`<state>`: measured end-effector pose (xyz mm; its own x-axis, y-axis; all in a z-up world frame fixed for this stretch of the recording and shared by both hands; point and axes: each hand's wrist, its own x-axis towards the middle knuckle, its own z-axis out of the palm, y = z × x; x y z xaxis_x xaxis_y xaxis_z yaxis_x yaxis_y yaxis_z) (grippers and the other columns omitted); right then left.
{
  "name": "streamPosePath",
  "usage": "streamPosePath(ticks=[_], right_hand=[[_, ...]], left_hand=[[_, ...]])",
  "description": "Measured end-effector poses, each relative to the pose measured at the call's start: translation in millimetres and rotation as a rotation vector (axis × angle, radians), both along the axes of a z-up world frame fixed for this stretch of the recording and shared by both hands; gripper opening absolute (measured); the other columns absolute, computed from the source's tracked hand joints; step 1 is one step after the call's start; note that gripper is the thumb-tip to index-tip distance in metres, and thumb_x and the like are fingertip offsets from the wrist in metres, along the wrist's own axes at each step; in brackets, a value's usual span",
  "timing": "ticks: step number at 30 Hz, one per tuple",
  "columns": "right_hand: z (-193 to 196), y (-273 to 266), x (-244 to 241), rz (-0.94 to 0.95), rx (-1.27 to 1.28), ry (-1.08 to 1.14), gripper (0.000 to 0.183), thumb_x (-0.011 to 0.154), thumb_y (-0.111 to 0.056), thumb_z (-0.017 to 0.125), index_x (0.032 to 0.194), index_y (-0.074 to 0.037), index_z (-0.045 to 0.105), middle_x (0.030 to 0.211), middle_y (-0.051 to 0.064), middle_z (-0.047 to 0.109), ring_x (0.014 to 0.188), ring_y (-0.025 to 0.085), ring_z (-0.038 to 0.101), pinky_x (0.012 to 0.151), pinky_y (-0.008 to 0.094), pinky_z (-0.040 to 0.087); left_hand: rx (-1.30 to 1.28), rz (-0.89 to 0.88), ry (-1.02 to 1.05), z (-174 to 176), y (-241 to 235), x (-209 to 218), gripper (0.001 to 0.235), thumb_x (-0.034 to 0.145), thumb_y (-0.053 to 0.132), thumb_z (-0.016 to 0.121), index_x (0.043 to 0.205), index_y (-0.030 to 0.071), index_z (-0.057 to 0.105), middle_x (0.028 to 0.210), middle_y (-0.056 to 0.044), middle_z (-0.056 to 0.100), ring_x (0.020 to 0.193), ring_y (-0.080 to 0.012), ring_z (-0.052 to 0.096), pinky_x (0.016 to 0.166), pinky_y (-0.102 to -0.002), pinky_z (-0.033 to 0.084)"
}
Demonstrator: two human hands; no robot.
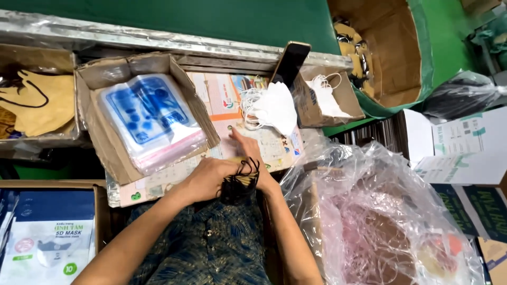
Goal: The person is putting masks into plastic bags and placing them on the table.
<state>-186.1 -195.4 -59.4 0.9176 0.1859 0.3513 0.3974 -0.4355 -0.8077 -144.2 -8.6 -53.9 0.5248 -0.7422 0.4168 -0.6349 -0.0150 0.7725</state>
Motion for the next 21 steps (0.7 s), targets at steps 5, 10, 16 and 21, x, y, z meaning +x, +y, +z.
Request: streamPosePath(ticks=[5, 10, 16, 21], right_hand=[[-65, -16, -12, -0.084, -0.177, 0.187, 0.052, 0.086, -0.017, 0.076, 0.134, -0.005, 0.065, 0.106, 0.011, 0.074, 0.099, 0.023, 0.069, 0.096, 0.036, 0.054], [-22, -19, -25, -0.384, 0.179, 0.316, 0.017, 0.083, -0.012, 0.081, 0.093, 0.0, 0.076, 0.087, 0.007, 0.077, 0.077, 0.017, 0.073, 0.073, 0.032, 0.059], [-32, -31, -48, -0.462, 0.295, 0.261, 0.019, 0.085, -0.007, 0.079, 0.097, 0.007, 0.074, 0.092, 0.011, 0.077, 0.083, 0.015, 0.072, 0.078, 0.03, 0.059], [7, 15, -50, -0.395, 0.56, 0.361, 0.045, 0.078, -0.003, 0.082, 0.119, 0.003, 0.064, 0.111, 0.012, 0.074, 0.099, 0.018, 0.074, 0.089, 0.033, 0.061]], left_hand=[[0.004, 0.245, 0.067, -18, 23, 28, 0.031, 0.083, 0.017, 0.081, 0.113, 0.016, 0.074, 0.104, -0.004, 0.076, 0.093, -0.0222, 0.075, 0.086, -0.036, 0.06], [0.339, 0.853, -0.284, -34, 65, 67, 0.014, 0.081, 0.014, 0.08, 0.094, 0.009, 0.082, 0.089, -0.008, 0.073, 0.087, -0.0263, 0.067, 0.072, -0.04, 0.056], [0.41, 0.76, -0.32, -38, 76, 96, 0.007, 0.085, 0.008, 0.076, 0.079, 0.01, 0.078, 0.077, -0.013, 0.068, 0.074, -0.0292, 0.068, 0.064, -0.043, 0.055], [0.046, 0.726, -0.409, 33, 67, 98, 0.007, 0.091, 0.01, 0.077, 0.085, 0.006, 0.074, 0.082, -0.012, 0.068, 0.073, -0.0316, 0.067, 0.065, -0.043, 0.054]])
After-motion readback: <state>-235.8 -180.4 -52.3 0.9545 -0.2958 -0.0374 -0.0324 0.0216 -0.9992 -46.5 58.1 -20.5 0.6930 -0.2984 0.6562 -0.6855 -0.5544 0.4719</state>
